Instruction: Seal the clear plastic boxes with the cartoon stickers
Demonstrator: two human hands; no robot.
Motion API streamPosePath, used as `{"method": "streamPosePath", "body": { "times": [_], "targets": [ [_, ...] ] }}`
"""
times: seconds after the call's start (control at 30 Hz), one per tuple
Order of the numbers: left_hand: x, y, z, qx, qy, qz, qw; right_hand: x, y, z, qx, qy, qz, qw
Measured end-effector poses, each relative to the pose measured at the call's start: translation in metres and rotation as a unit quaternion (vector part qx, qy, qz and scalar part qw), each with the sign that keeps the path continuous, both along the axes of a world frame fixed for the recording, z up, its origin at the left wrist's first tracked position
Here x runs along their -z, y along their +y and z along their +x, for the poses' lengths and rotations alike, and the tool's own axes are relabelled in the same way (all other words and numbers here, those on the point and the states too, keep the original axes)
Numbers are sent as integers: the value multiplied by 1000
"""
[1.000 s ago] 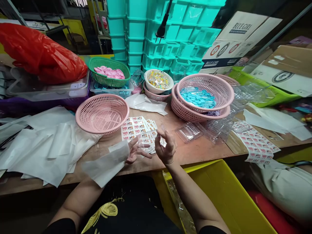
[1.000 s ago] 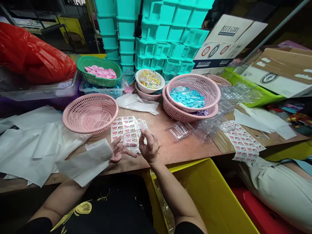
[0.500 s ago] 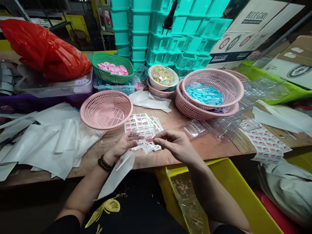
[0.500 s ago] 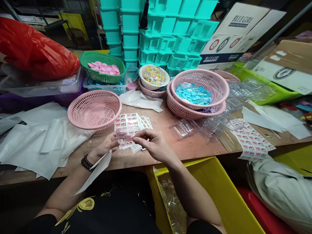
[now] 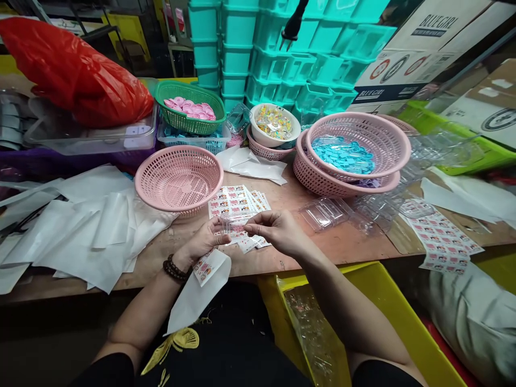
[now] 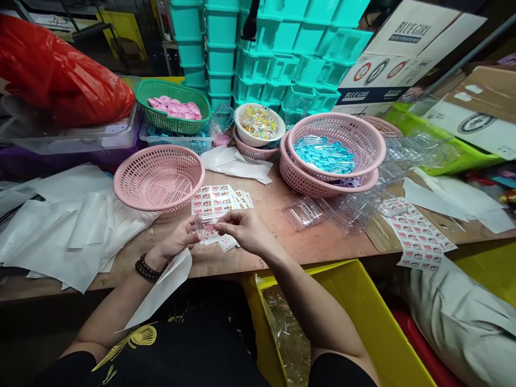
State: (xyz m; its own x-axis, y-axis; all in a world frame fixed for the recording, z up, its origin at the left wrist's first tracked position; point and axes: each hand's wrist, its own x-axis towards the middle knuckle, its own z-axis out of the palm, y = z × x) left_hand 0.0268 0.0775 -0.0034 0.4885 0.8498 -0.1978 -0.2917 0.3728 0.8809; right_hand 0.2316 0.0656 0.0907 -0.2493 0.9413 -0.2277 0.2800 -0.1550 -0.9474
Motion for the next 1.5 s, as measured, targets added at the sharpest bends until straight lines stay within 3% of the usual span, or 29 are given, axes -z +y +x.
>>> {"method": "streamPosePath", "body": {
  "times": [0.27, 0.43, 0.53, 0.63, 0.67, 0.7, 0.77, 0.83, 0.87, 0.93, 1.0, 1.1, 1.17, 1.23, 1.3, 1.4, 1.5],
  "targets": [
    [0, 0, 0, 1, -11, -7, 1000, 5, 3, 0, 5, -21, 22, 1000],
    [4, -2, 3, -26, 2, 3, 1000, 10, -2, -2, 0, -102, 62, 993],
    [5, -4, 5, -67, 32, 27, 997, 10, -15, -7, 20, -239, 157, 958],
    [3, -5, 6, -75, 34, 53, 995, 12, -22, -9, 112, -363, 233, 895],
    [2, -5, 6, -64, 31, 58, 996, 13, -22, -7, 135, -365, 244, 888],
    [0, -6, 7, -46, 28, 65, 996, 16, -21, -4, 133, -342, 243, 898],
    [-4, -8, 8, 17, 26, 79, 996, 23, -20, 8, 50, -242, 201, 948],
    [-7, -10, 9, 75, 39, 84, 993, 31, -33, 29, -19, -145, 142, 979],
    [-9, -10, 9, 83, 58, 85, 991, 36, -46, 43, -1, -136, 132, 982],
    [-11, -8, 8, 45, 122, 97, 987, 47, -87, 76, 134, -214, 145, 957],
    [-13, -2, 7, -33, 221, 132, 966, 65, -137, 108, 266, -352, 112, 890],
    [-18, 6, 16, -109, 361, 212, 901, 107, -197, 130, 274, -455, -133, 837],
    [-24, 6, 30, -123, 414, 263, 863, 141, -214, 126, 252, -452, -228, 825],
    [-30, 1, 45, -123, 440, 301, 837, 169, -216, 115, 243, -439, -239, 831],
    [-34, -4, 56, -123, 459, 328, 817, 182, -211, 107, 233, -430, -226, 843],
    [-34, -10, 65, -126, 494, 351, 786, 165, -196, 108, 215, -428, -192, 857],
    [-32, -14, 69, -128, 521, 370, 759, 115, -167, 101, 233, -400, -43, 885]
  ]
}}
